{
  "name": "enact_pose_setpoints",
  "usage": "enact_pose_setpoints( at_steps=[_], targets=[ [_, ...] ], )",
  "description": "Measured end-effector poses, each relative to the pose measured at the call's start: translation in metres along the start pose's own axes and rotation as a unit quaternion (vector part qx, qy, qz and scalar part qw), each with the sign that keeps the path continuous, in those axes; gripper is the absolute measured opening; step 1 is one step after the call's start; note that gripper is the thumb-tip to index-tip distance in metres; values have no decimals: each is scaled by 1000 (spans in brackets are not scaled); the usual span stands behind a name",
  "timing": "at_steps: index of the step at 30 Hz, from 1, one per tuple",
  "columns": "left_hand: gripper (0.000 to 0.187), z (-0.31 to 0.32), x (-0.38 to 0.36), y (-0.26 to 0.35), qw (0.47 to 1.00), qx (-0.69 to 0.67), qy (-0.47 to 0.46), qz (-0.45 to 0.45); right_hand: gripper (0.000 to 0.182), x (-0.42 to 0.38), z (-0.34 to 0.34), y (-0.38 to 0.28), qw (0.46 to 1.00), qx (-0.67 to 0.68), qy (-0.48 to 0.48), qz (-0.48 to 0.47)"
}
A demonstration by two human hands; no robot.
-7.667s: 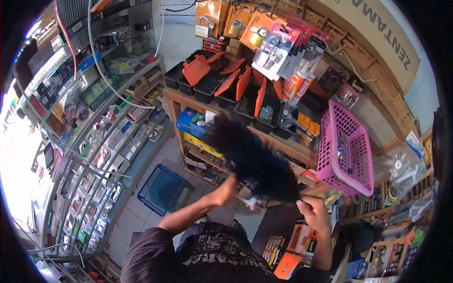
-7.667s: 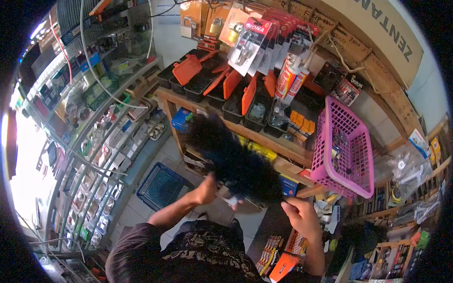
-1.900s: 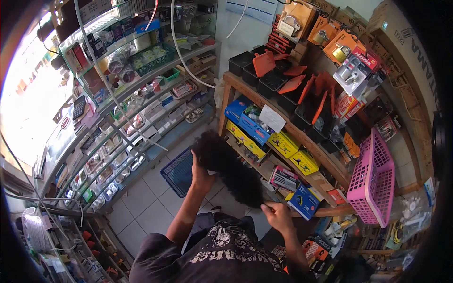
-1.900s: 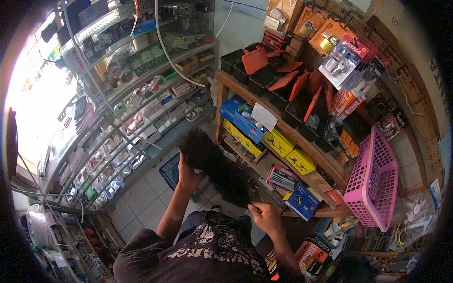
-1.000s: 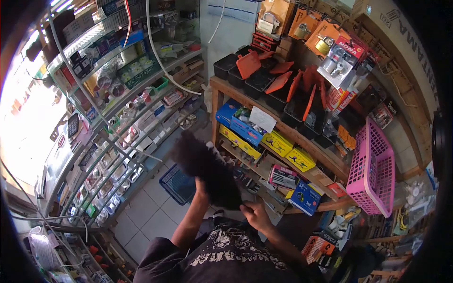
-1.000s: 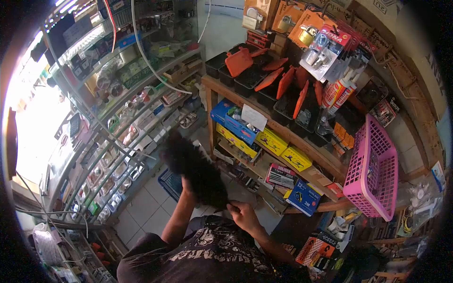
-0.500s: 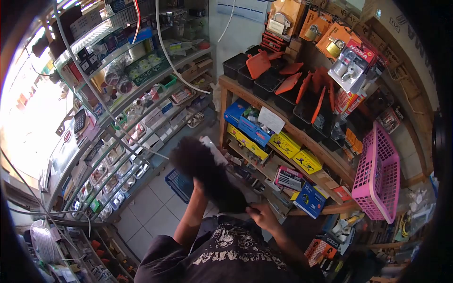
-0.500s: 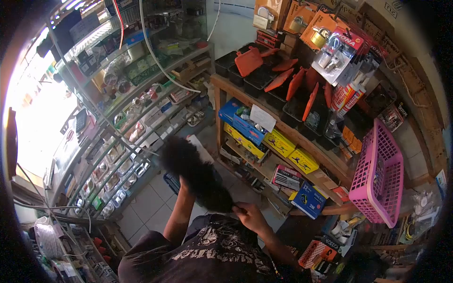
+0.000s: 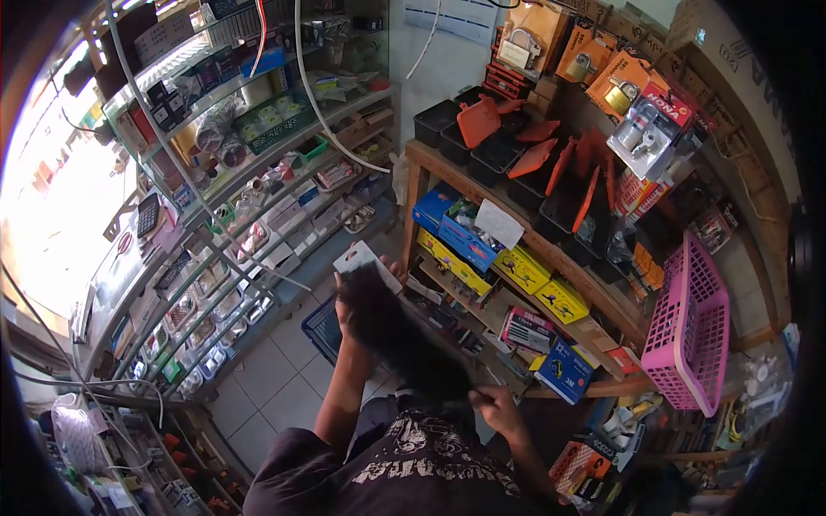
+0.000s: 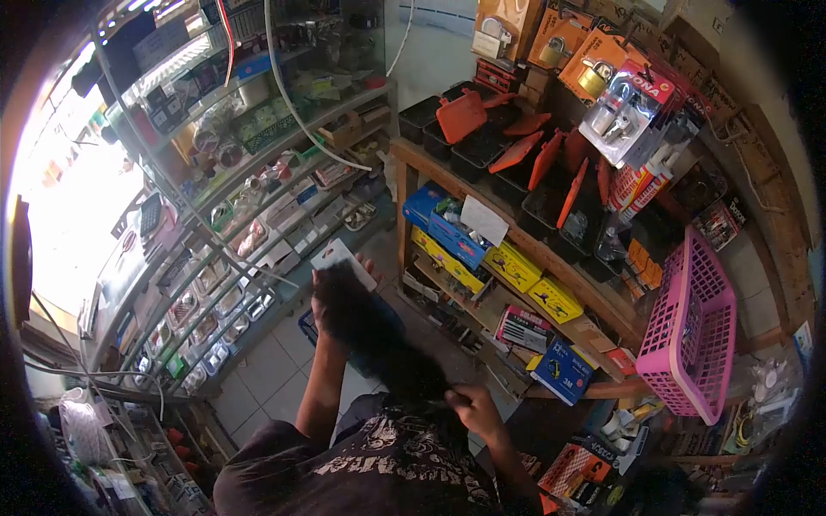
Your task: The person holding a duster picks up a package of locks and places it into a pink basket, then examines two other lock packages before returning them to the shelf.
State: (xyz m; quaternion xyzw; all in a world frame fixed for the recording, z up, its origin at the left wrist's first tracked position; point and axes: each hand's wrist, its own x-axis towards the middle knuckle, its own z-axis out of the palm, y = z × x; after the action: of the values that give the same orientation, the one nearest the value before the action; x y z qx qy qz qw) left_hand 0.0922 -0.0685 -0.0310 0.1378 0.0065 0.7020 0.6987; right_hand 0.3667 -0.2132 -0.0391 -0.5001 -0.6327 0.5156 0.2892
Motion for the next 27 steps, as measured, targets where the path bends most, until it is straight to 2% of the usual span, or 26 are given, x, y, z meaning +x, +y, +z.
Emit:
enact_pose_setpoints(
  at_steps=[1,2,3,4,5,6,8,9,10,11,12,13,14,15,16,17,18,20,21,22,23,24,25,26,27],
  targets=[
    [57,9,0,3,991,23,132,-17,29,-1,-1,1,999,8,41,26],
    [57,8,0,3,991,22,134,-17,30,-4,-2,2,995,16,80,55],
    [56,8,0,2,990,44,135,-5,30,-7,-3,2,995,16,79,57],
    [56,10,1,2,989,66,133,8,31,-9,-4,2,997,29,29,69],
    [56,14,-3,3,992,-8,121,-39,31,-8,-5,2,996,42,-20,80],
    [56,12,-1,3,992,-7,119,-40,31,-9,-4,3,996,42,-19,78],
    [59,3,2,1,992,24,124,-3,32,-11,-2,7,994,52,78,58],
    [60,3,6,-7,956,270,34,111,32,-13,-4,5,994,52,78,59],
    [60,2,4,-6,956,270,35,111,32,-13,-7,1,996,50,34,65],
    [57,3,0,-3,991,116,57,36,32,-12,-8,-2,996,49,-8,70],
    [55,6,-3,0,995,-40,77,-42,32,-10,-8,0,996,49,-8,69],
    [51,4,-4,0,999,-17,30,-36,32,-8,-6,4,998,21,46,44],
    [51,5,-4,-4,999,-17,30,-38,33,-8,-4,6,995,-8,98,22],
    [52,15,-3,-9,997,4,69,-27,33,-8,-3,1,995,-7,99,24],
    [54,20,-2,-12,994,25,107,-14,32,-7,-3,-8,997,14,61,54],
    [57,-3,-10,-17,995,65,68,-15,32,-6,-4,-12,996,34,21,82],
    [57,5,-11,-17,996,66,67,-15,32,-5,-3,-8,996,35,22,81],
    [55,29,-14,-18,992,107,63,-38,31,-1,-3,3,994,7,107,29],
    [54,20,-12,-20,883,467,-8,45,31,-2,-4,0,994,7,107,30],
    [54,12,-17,-22,884,466,-8,45,30,-2,-8,-7,996,22,50,65],
    [53,6,-21,-24,846,531,-9,39,30,-1,-10,-10,995,37,-7,98],
    [51,6,-24,-24,804,593,-9,33,30,-2,-9,-9,995,37,-6,97],
    [49,6,-25,-24,757,652,-10,27,31,-3,-7,-5,996,18,47,68],
    [49,7,-22,-23,757,653,-11,27,32,-3,-6,-4,994,-2,101,40],
    [47,12,-18,-21,937,347,32,-11,32,-4,-6,-4,994,-1,101,41]
  ],
)
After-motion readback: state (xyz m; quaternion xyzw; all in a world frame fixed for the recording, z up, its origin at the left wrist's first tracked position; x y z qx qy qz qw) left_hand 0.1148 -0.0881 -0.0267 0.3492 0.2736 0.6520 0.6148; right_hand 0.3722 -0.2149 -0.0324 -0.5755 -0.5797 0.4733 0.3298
